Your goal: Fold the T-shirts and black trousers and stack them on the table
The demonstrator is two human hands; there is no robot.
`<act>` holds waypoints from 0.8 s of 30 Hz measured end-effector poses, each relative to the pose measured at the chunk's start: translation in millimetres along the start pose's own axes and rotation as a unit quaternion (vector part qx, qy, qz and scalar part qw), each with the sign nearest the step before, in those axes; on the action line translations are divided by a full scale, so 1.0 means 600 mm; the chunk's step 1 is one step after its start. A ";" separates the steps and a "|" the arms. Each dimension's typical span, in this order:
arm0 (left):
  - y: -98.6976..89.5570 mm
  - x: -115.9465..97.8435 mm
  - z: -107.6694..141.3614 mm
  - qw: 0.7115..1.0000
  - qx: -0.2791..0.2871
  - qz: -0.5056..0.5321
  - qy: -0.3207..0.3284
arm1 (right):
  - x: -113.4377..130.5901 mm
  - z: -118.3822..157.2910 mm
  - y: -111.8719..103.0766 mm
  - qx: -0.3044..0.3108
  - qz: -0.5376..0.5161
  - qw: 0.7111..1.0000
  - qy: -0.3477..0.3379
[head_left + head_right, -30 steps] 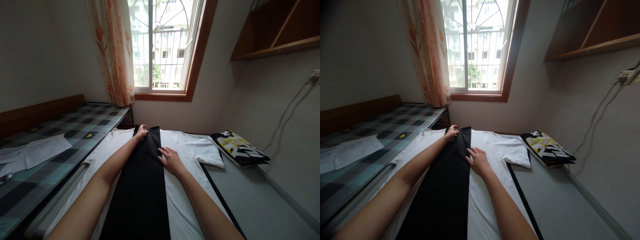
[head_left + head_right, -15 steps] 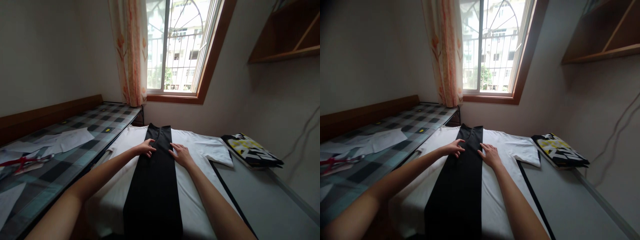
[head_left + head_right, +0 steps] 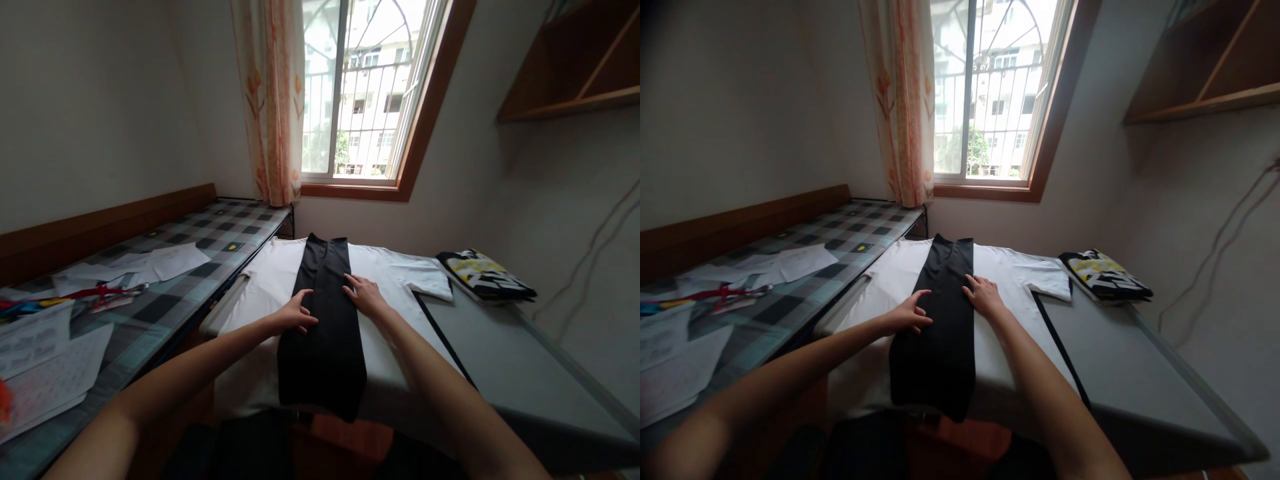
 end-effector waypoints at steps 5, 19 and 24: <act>0.023 0.022 0.052 0.998 -0.035 -0.031 0.040 | 0.032 0.034 -0.006 0.021 -0.012 0.999 -0.022; 0.043 0.163 0.163 0.978 -0.135 0.144 0.068 | 0.154 0.226 -0.078 -0.117 -0.053 0.985 -0.115; 0.008 0.231 0.172 0.959 -0.240 0.147 0.040 | 0.212 0.328 -0.053 -0.073 -0.046 0.982 -0.167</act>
Point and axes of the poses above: each hand's wrist, its own z-axis away from the middle knuckle, its own y-axis out of the palm, x = y × z, the point moved 7 cm from there along -z, towards the middle knuckle, and after that the axes turned 8 degrees about -y, right-handed, at the moved point
